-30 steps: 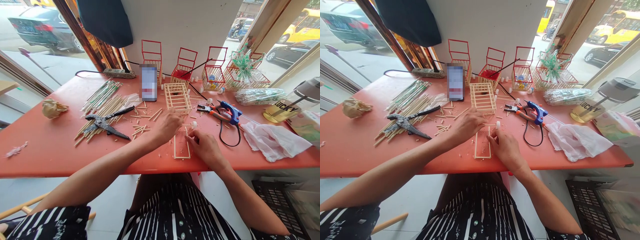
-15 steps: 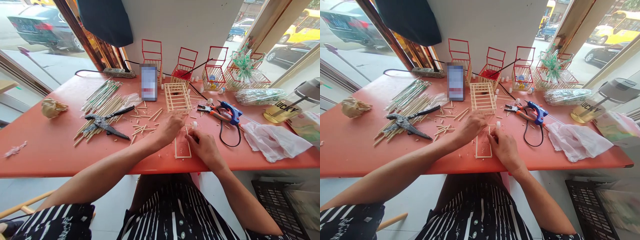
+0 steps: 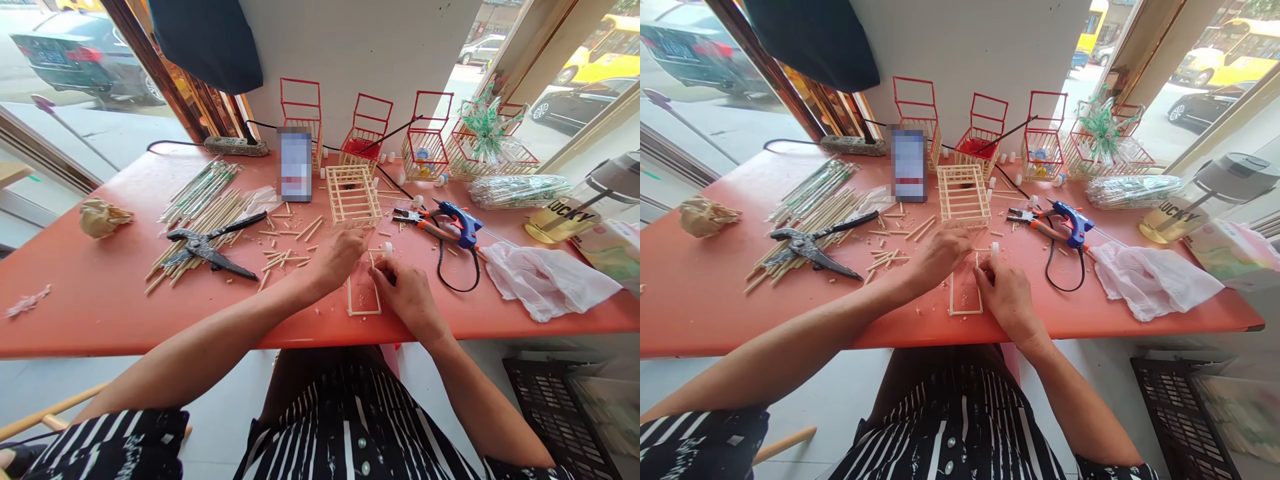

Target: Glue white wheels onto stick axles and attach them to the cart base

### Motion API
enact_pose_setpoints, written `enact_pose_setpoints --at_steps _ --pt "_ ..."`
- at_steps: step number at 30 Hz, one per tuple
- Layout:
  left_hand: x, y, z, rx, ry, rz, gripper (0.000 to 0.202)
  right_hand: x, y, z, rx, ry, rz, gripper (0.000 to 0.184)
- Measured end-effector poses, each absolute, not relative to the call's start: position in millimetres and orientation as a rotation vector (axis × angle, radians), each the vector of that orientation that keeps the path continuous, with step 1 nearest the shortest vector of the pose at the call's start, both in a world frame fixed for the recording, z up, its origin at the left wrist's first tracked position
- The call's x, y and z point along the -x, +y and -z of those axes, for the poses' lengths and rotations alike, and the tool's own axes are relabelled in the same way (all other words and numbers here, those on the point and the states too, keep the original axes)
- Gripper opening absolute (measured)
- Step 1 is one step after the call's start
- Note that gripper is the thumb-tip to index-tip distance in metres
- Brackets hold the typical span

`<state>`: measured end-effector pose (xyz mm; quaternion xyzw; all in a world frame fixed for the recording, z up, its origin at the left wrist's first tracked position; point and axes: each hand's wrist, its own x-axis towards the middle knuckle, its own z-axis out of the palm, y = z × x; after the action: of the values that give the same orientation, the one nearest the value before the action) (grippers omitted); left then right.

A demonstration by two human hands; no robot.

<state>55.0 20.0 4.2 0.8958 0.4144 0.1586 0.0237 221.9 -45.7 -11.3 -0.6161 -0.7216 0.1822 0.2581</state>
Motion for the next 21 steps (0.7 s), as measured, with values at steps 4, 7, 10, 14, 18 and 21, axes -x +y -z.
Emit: enact_pose_setpoints --at_steps 4,7,10,14,18,21 --pt "-53.5 21.5 -4.3 -2.756 1.241 -0.522 0.031 -222.9 -45.5 11.8 1.654 -1.961 -0.472 0.021" --pt "-48.6 25.6 -4.7 -2.753 1.182 -0.553 0.030 -224.9 -44.6 11.6 1.655 -1.973 -0.466 0.020" --pt "-37.4 29.9 -6.2 -2.704 1.161 -0.650 0.030 -228.1 -47.3 9.7 1.645 -1.972 -0.473 0.019" --pt "-16.0 30.1 -5.8 -2.634 1.159 -0.753 0.029 -230.8 -62.6 7.4 1.569 -1.966 -0.305 0.021" --pt "-1.9 24.1 -2.7 -2.593 1.179 -0.761 0.028 -225.2 -83.6 9.0 1.396 -2.132 -0.139 0.021" --pt "0.8 20.4 -2.2 -2.596 1.204 -0.722 0.028 -217.8 -93.6 12.4 1.313 -2.245 -0.098 0.016"
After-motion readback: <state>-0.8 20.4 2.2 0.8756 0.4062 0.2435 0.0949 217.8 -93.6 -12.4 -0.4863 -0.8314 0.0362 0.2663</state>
